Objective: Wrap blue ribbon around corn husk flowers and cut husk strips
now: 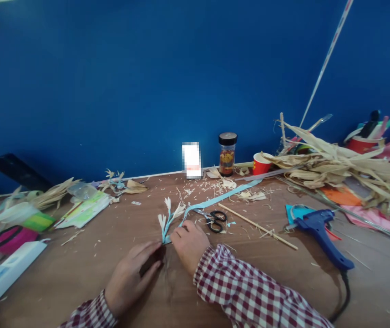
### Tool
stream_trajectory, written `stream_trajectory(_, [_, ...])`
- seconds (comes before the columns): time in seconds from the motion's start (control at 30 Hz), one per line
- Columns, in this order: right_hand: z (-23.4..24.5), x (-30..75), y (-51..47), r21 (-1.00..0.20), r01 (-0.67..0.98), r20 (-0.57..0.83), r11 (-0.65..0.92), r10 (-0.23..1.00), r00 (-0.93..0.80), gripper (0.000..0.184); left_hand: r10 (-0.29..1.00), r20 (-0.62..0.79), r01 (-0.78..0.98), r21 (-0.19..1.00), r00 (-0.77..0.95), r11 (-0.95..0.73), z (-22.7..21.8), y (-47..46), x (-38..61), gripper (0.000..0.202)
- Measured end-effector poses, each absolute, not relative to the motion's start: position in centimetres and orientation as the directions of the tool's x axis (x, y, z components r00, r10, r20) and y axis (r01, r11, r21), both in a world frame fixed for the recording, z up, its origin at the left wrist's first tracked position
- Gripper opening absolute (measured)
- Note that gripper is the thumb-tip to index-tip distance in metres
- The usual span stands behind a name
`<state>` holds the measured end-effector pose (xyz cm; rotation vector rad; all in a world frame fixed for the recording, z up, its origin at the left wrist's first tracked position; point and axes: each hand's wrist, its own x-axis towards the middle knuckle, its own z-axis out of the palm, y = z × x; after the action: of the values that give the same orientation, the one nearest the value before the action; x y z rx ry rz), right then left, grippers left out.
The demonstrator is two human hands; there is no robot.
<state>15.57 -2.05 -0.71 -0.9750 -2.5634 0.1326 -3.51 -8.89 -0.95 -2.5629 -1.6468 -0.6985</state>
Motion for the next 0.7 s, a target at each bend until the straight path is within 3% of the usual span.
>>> stream_trajectory(0.2, [-1.0,15.6,-2.1,-0.240,0.610,0.331,0.756,0.654,-0.680,0.019,0.858,0.358,0.869,0.195,0.369,-0.455,-1.0,-8.4,-3.8,0.040])
stream_trajectory(0.4, [-0.9,15.5,-2.1,-0.252,0.610,0.305,0.751,0.660,-0.687,0.018,0.865,0.248,0.855,0.185,0.437,-0.485,0.1,-7.8,-4.1,0.044])
stream_trajectory(0.7, [-0.7,15.6,-2.2,-0.255,0.614,0.290,0.747,0.664,-0.689,0.018,0.851,0.234,0.853,0.127,0.471,-0.507,0.0,-7.8,-4.2,0.042])
